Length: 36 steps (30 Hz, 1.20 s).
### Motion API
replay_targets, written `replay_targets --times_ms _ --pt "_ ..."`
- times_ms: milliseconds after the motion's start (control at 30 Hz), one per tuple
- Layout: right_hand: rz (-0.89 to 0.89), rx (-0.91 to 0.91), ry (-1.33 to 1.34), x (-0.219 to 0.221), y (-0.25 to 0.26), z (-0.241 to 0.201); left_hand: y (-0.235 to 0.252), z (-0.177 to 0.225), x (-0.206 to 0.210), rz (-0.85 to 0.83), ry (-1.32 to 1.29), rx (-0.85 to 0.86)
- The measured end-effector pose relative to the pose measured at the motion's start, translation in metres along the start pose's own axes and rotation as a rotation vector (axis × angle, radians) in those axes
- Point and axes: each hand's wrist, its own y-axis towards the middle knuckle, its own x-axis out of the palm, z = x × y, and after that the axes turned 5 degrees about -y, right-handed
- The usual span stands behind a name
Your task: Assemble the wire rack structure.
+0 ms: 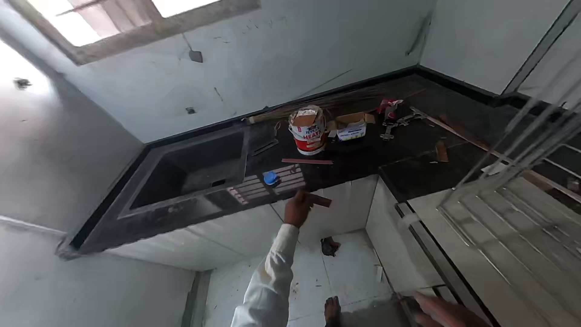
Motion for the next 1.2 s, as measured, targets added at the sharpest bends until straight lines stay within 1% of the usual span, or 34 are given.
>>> replay_targets --times_ms 33,100,133,167,233,300,367,433,500,533,600,667,700,767,833,900,1000,1067,1200 --pt "0.07 -0.045 0.004 0.036 0.04 0.008 0.042 -0.024 -0.01 0.018 -0.021 0.003" --pt "0.151 -0.093 -0.05 0.104 0.126 0.027 0.107 -0.048 -0.025 0.017 -0.065 -0.07" --pt "0.127 -0.097 -0.102 0.133 0.168 0.036 0.133 -0.056 -0.031 0.021 -0.07 -0.109" --pt "0.049 -0.073 -0.144 0.156 0.207 0.045 0.154 -0.061 -0.036 0.035 -0.05 -0.135" --pt "-0.176 0.031 -0.197 0.194 0.28 0.059 0.177 -0.057 -0.045 0.089 0.066 -0.168" --pt "-0.319 0.104 -0.256 0.229 0.336 0.075 0.18 -0.042 -0.051 0.169 0.243 -0.115" --pt "-0.433 0.183 -0.332 0.258 0.37 0.092 0.185 -0.034 -0.052 0.191 0.379 0.023" --pt "-0.464 0.236 -0.373 0.276 0.382 0.104 0.197 -0.032 -0.052 0.117 0.469 0.166" --pt "-0.448 0.239 -0.364 0.28 0.384 0.108 0.212 -0.032 -0.05 -0.014 0.564 0.296" --pt "-0.421 0.208 -0.351 0.275 0.381 0.105 0.217 -0.034 -0.047 -0.065 0.614 0.37" --pt "-0.232 0.061 -0.293 0.258 0.365 0.1 0.219 -0.037 -0.045 -0.099 0.713 0.553" --pt "0.014 -0.137 -0.286 0.236 0.347 0.103 0.207 -0.029 -0.045 -0.048 0.757 0.732" --pt "0.096 -0.194 -0.295 0.223 0.336 0.104 0.196 -0.023 -0.044 0.001 0.751 0.828" --pt "0.198 -0.235 -0.35 0.195 0.315 0.104 0.175 -0.007 -0.037 0.066 0.726 0.993" --pt "0.22 -0.233 -0.408 0.164 0.292 0.098 0.154 0.009 -0.032 0.115 0.714 1.102" --pt "0.263 -0.24 -0.469 0.135 0.265 0.093 0.131 0.027 -0.028 0.143 0.708 1.155" --pt "0.298 -0.143 -0.533 0.093 0.221 0.082 0.1 0.044 -0.004 0.197 0.622 1.251" --pt "0.285 -0.025 -0.592 0.073 0.188 0.074 0.074 0.053 0.022 0.125 0.558 1.258" --pt "0.254 0.179 -0.729 0.051 0.101 0.057 0.018 0.05 0.068 -0.117 0.466 1.248"
